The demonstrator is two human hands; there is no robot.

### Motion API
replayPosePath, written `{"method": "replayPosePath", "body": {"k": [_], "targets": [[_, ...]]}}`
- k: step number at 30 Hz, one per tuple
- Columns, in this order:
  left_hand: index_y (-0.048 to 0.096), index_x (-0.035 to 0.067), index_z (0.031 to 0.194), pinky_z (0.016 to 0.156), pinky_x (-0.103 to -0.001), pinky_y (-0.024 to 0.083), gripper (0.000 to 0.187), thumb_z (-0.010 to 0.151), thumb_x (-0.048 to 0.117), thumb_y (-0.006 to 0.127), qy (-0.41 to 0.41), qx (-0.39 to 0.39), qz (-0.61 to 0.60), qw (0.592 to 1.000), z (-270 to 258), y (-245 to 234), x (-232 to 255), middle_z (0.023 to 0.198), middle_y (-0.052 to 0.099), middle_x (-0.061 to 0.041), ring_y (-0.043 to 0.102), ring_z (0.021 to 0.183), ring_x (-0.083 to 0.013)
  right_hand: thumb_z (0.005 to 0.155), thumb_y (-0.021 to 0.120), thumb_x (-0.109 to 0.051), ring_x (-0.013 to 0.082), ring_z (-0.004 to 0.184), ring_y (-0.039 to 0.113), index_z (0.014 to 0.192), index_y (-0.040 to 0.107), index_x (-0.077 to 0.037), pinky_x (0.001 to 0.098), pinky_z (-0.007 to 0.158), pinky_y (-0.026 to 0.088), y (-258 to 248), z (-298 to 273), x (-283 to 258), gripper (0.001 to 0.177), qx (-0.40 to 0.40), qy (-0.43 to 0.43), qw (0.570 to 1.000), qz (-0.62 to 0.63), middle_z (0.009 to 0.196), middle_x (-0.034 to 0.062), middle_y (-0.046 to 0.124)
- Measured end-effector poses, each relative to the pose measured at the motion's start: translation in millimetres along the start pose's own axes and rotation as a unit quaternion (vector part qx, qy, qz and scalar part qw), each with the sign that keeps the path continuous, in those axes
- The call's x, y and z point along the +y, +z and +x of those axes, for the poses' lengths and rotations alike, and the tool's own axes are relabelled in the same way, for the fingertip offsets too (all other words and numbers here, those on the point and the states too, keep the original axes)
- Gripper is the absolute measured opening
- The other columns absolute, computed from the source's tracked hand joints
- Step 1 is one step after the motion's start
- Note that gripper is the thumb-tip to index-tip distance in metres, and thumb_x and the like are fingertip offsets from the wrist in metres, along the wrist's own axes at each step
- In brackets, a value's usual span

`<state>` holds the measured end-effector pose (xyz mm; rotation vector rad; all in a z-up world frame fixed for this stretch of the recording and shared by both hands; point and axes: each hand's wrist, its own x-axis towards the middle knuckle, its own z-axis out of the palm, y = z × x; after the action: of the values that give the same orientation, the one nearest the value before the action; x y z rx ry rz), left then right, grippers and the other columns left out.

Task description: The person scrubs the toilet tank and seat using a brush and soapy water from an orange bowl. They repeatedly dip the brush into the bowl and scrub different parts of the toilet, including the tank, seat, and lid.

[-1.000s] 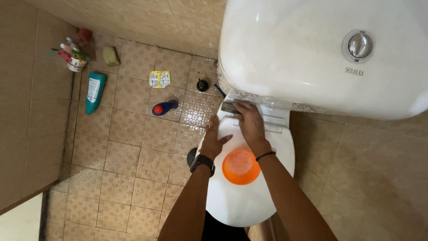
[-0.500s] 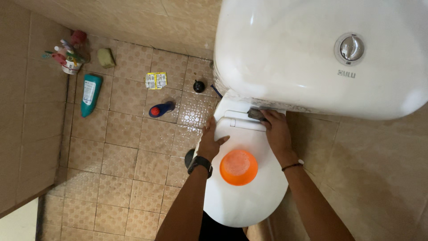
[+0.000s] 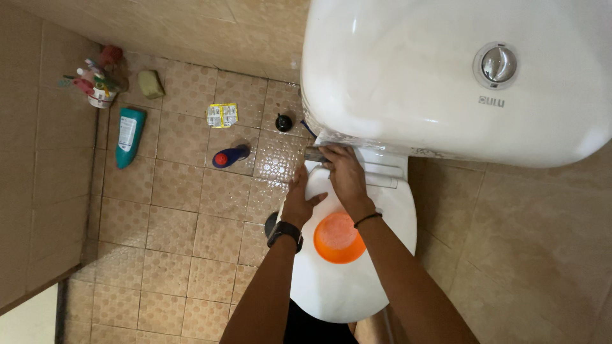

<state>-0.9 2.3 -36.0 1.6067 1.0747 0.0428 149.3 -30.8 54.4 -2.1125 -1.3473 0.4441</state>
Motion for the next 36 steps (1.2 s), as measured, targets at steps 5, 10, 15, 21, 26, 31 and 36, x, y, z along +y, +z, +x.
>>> {"method": "replayPosePath", "body": {"k": [5,10,15,21,26,31,36], "targets": [[0.019,0.014,0.161,0.122,-0.043,0.028,0.104,0.083,0.033,0.083,0.002,0.004,0.011,1.0,0,-2,2,0.168,0.023,-0.014,0.019,0.153,-0.0434,0.084,0.068,0.003,0.0346,0.114,0.06,0.122,0.073,-0.007,0.0429,0.1,0.048,-8,0,9,0.039,-0.021,0.001,0.997,-0.081,0.124,0.01,0.071],[0.022,0.012,0.161,0.121,-0.04,0.03,0.102,0.081,0.029,0.084,0.021,0.025,-0.023,0.999,-2,2,-2,0.166,0.028,-0.018,0.026,0.154,-0.0361,0.085,0.071,-0.002,0.0341,0.113,0.062,0.125,0.072,-0.008,0.0397,0.102,0.049,-42,-24,35,0.041,0.023,0.04,0.997,-0.058,0.126,0.0109,0.07],[0.025,0.01,0.159,0.119,-0.038,0.035,0.101,0.08,0.027,0.086,0.049,0.048,-0.031,0.997,-3,3,-3,0.165,0.031,-0.02,0.032,0.151,-0.0356,0.088,0.071,-0.004,0.0313,0.118,0.062,0.129,0.071,-0.01,0.0372,0.102,0.051,-68,-40,51,0.041,0.031,0.115,0.992,-0.035,0.129,0.0115,0.068],[0.028,0.009,0.159,0.117,-0.038,0.035,0.1,0.079,0.025,0.085,0.029,0.033,-0.031,0.999,-3,-3,2,0.164,0.029,-0.021,0.031,0.15,-0.0352,0.088,0.071,-0.003,0.0325,0.117,0.061,0.127,0.072,-0.011,0.0387,0.102,0.05,-46,-31,41,0.04,0.036,0.069,0.995,-0.058,0.127,0.011,0.07],[0.031,0.013,0.159,0.118,-0.038,0.036,0.103,0.076,0.03,0.089,0.019,0.046,-0.002,0.999,-4,-5,6,0.162,0.033,-0.019,0.035,0.149,-0.0344,0.085,0.068,0.001,0.034,0.116,0.062,0.125,0.072,-0.006,0.0397,0.103,0.05,-9,-7,14,0.041,0.017,-0.006,0.999,-0.039,0.127,0.0102,0.07],[0.031,0.013,0.158,0.118,-0.038,0.036,0.107,0.072,0.03,0.092,0.006,0.044,0.015,0.999,-1,-5,7,0.162,0.033,-0.019,0.036,0.148,-0.0346,0.085,0.068,0.002,0.0357,0.114,0.061,0.124,0.072,-0.006,0.0417,0.102,0.049,-2,-3,4,0.04,0.011,0.008,0.999,-0.032,0.125,0.0108,0.071],[0.03,0.012,0.159,0.117,-0.04,0.033,0.107,0.074,0.029,0.092,0.016,0.047,-0.015,0.999,-3,-5,3,0.162,0.032,-0.022,0.032,0.149,-0.0369,0.087,0.069,0.0,0.0354,0.116,0.061,0.129,0.071,-0.011,0.0411,0.103,0.049,-29,-18,26,0.043,0.02,0.036,0.998,-0.052,0.128,0.0118,0.07]]}}
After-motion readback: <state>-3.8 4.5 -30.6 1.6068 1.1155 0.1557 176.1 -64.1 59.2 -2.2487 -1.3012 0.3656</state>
